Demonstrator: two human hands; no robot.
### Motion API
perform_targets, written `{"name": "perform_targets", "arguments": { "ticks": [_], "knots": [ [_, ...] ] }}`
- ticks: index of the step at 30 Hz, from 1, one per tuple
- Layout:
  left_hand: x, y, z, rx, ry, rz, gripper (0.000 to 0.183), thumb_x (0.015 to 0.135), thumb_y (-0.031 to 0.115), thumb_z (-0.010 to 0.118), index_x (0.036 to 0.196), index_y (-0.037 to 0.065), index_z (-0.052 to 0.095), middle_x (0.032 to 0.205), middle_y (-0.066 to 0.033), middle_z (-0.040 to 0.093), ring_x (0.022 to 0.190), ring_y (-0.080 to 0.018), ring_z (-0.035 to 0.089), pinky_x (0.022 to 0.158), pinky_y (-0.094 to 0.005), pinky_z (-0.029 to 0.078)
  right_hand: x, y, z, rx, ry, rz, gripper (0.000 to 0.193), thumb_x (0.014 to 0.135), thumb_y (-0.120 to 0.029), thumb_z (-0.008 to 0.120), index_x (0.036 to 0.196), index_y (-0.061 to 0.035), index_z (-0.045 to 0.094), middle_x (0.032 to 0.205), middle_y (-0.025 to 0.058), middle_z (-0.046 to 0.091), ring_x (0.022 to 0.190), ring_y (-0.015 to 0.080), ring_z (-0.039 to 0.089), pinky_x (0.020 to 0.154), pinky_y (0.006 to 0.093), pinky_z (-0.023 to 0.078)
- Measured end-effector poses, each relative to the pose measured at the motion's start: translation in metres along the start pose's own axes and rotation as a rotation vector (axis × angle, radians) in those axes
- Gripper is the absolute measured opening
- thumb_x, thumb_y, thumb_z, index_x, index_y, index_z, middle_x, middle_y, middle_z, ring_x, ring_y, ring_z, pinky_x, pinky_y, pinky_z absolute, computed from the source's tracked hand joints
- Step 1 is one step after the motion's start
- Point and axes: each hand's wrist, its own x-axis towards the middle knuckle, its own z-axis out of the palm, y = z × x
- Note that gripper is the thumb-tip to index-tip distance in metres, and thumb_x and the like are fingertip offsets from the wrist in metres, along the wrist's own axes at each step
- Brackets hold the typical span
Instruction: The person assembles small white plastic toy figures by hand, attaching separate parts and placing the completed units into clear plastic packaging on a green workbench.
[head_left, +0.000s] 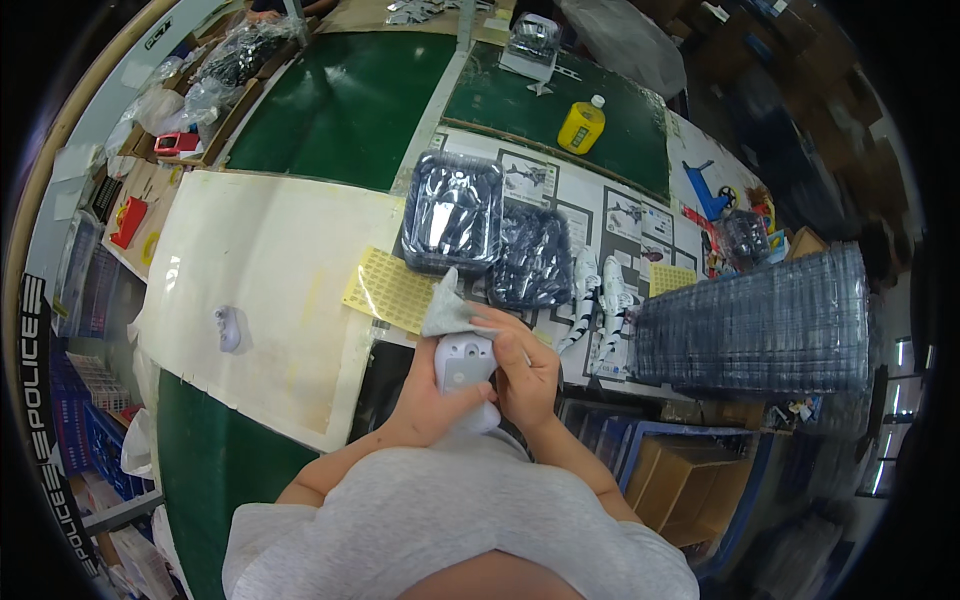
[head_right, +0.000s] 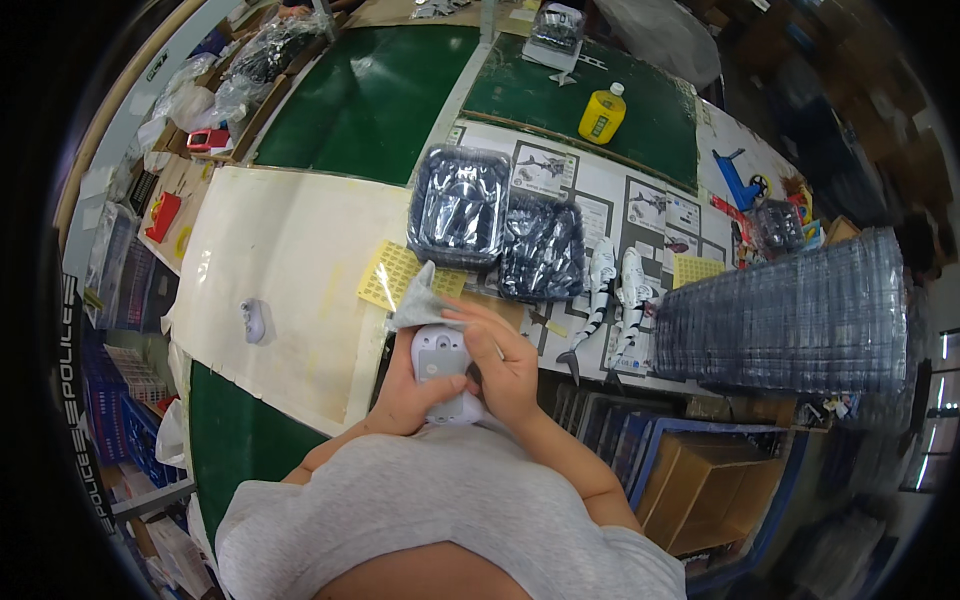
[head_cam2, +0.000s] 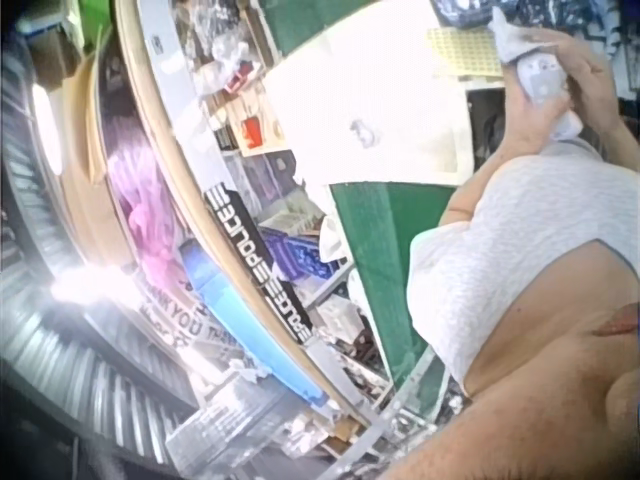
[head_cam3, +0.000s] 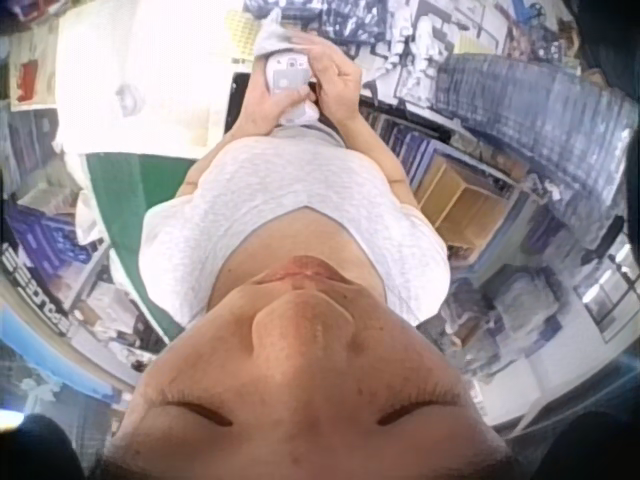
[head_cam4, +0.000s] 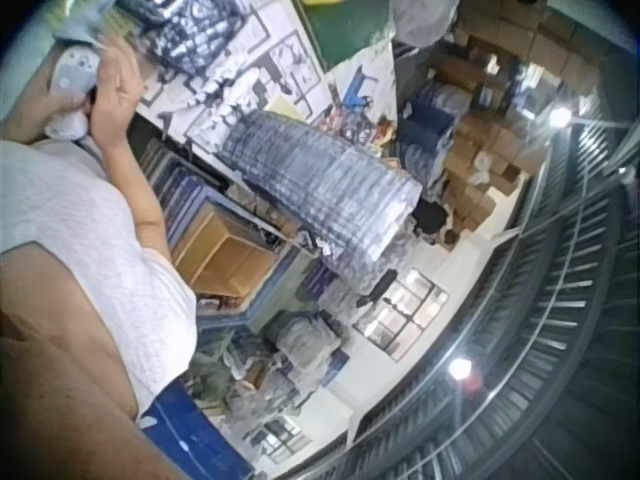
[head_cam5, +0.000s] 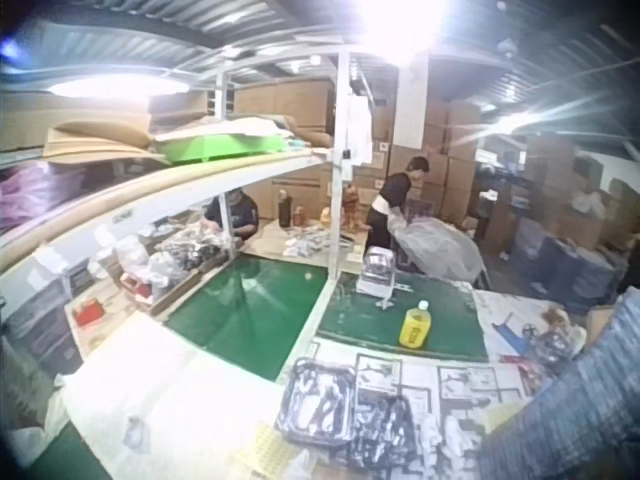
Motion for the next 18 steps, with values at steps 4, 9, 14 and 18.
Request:
{"name": "perform_targets", "arguments": {
  "ticks": [4,9,14,18],
  "knots": [
    [-0.002,-0.004,-0.002,-0.089,0.010,-0.083,0.073,0.077,0.003,0.067,0.138,0.005,0.027,0.114,-0.0100,0.055,0.106,-0.0169,0.056,0.089,-0.0336,0.047,-0.004,-0.013,-0.011,-0.097,-0.222,-0.075,0.023,0.094,-0.012,0.052,0.102,0.0008,0.069,0.130,0.0169,0.051,0.088,0.0167,0.061,0.075,0.0244,0.047],
    [-0.001,-0.008,-0.005,-0.087,-0.092,-0.021,0.072,0.076,0.003,0.067,0.136,0.006,0.028,0.110,-0.0120,0.056,0.096,-0.0202,0.060,0.079,-0.0358,0.052,-0.007,-0.006,-0.005,0.168,-0.028,0.106,0.029,0.097,-0.016,0.048,0.107,0.0056,0.064,0.121,0.0168,0.057,0.065,0.0119,0.059,0.051,0.0195,0.043],
    [-0.003,0.006,0.001,-0.175,-0.166,0.031,0.072,0.077,0.005,0.066,0.137,0.006,0.026,0.108,-0.0143,0.055,0.082,-0.0214,0.064,0.077,-0.0375,0.053,0.010,-0.019,-0.015,0.700,0.052,0.450,0.039,0.099,-0.026,0.043,0.115,0.0068,0.057,0.120,0.0165,0.058,0.088,0.0189,0.061,0.073,0.0307,0.051],
    [0.000,0.017,-0.005,-0.335,-0.194,-0.029,0.072,0.077,0.006,0.065,0.138,0.007,0.026,0.111,-0.0143,0.054,0.082,-0.0214,0.064,0.077,-0.0389,0.053,0.017,-0.013,-0.024,0.481,0.236,0.180,0.039,0.099,-0.027,0.043,0.114,0.0048,0.061,0.131,0.0168,0.051,0.126,0.0270,0.044,0.108,0.0432,0.029]
  ]
}}
